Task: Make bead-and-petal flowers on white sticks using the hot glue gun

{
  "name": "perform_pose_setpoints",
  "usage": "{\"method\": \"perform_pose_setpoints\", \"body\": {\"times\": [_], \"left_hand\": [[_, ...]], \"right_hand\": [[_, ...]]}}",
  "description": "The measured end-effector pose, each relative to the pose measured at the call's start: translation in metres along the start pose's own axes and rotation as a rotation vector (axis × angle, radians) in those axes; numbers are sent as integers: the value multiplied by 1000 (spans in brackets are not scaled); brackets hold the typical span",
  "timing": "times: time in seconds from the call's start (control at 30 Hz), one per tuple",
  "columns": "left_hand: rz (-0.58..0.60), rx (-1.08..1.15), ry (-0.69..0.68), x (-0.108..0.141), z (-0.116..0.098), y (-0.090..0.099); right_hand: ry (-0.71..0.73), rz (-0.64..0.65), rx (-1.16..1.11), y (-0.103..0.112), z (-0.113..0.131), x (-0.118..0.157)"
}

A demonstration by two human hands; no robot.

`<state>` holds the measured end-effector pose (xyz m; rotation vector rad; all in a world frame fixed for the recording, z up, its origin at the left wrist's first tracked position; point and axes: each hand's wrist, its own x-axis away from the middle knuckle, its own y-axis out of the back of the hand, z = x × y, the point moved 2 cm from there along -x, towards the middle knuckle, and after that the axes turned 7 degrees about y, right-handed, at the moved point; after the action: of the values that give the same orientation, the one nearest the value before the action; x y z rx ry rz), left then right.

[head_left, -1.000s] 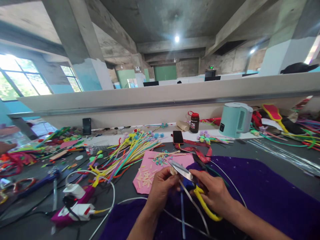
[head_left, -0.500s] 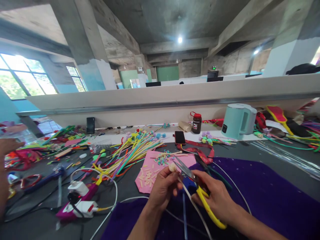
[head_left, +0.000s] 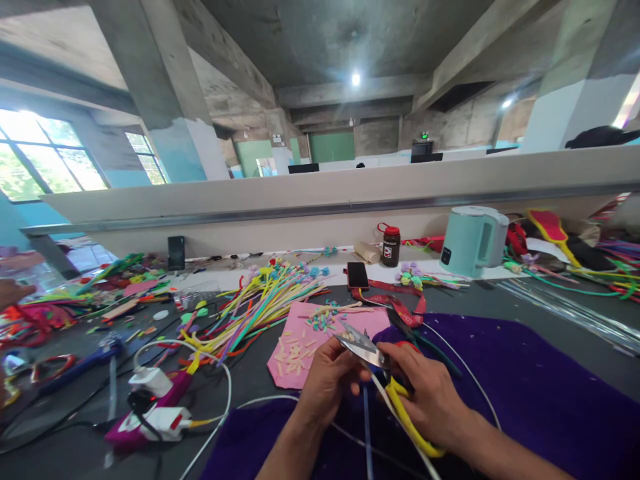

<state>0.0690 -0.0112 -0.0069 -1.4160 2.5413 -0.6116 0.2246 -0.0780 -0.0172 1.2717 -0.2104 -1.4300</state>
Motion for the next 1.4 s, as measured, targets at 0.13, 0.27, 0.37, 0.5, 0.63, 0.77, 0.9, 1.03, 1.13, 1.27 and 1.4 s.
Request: {"method": "perform_pose_setpoints", "body": {"times": [0.13, 0.27, 0.37, 0.5, 0.63, 0.77, 0.9, 1.03, 1.13, 1.27, 1.4], "left_hand": [[17, -2, -10, 0, 1, -1], [38, 6, -21, 0, 2, -2], [45, 10, -19, 0, 2, -3], [44, 16, -15, 0, 2, -3], [34, 4, -7, 0, 3, -2], [22, -1, -11, 0, 2, -1], [11, -7, -12, 0, 1, 0], [10, -10, -7, 0, 0, 0], [14, -7, -15, 0, 0, 1], [23, 15, -7, 0, 0, 1], [35, 48, 9, 1, -3, 0]], "right_hand": [[10, 7, 19, -1, -1, 1], [12, 18, 24, -3, -3, 1], [17, 20, 18, -4, -4, 1], [25, 35, 2, -4, -4, 1], [25, 44, -4, -4, -5, 2], [22, 39, -2, -6, -7, 3], [27, 39, -1, -6, -8, 4], [18, 54, 11, -3, -7, 3], [22, 56, 11, -1, -5, 3], [39, 57, 0, -1, -6, 3], [18, 7, -92, 3, -7, 0]]}}
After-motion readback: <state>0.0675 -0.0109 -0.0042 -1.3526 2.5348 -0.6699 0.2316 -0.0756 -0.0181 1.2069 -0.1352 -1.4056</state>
